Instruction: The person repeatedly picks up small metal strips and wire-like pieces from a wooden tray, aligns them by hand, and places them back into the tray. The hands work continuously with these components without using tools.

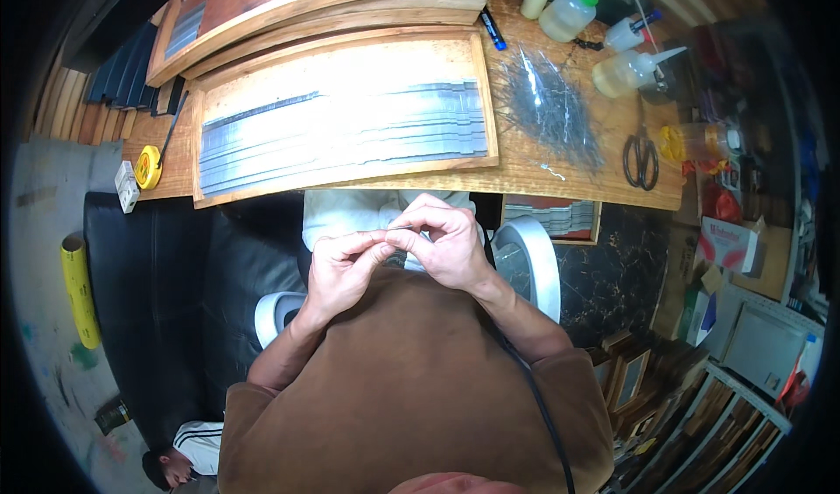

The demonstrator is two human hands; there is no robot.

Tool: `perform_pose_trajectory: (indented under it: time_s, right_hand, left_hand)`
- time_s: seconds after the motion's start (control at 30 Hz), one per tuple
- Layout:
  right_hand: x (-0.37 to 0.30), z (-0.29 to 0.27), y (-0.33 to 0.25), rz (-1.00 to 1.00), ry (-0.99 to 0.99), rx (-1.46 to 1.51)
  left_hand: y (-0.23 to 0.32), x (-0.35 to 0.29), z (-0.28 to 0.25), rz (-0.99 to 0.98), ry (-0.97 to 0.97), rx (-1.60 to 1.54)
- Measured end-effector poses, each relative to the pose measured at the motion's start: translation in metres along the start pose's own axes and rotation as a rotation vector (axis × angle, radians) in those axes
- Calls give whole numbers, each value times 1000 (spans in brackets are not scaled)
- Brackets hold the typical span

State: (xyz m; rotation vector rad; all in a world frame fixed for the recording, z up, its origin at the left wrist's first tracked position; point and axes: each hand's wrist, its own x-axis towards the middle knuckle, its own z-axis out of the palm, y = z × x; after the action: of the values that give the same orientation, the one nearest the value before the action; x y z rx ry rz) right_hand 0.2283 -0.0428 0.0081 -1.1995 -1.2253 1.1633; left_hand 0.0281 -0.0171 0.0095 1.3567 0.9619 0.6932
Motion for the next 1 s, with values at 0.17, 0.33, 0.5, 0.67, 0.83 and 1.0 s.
perform_pose_trajectory:
  time_s: [0.17,0.33,0.5,0.67,0.83,1.0]
  right_hand:
    - [-7,-5,0,12,2,-22]
    - [-22,-28,-9,63,123,-2]
    - [-38,-47,-18,74,169,-123]
    - [-43,-43,-35,115,177,-171]
    - [-40,-49,-13,61,220,43]
    - [-14,-33,-5,149,54,84]
  left_hand:
    - [-1,3,3,9,-79,46]
    - [23,33,8,51,-159,81]
    - [94,108,59,233,-220,249]
    - [88,137,96,777,79,328]
    - [46,72,31,61,-465,-27]
    - [9,37,18,-176,-474,-233]
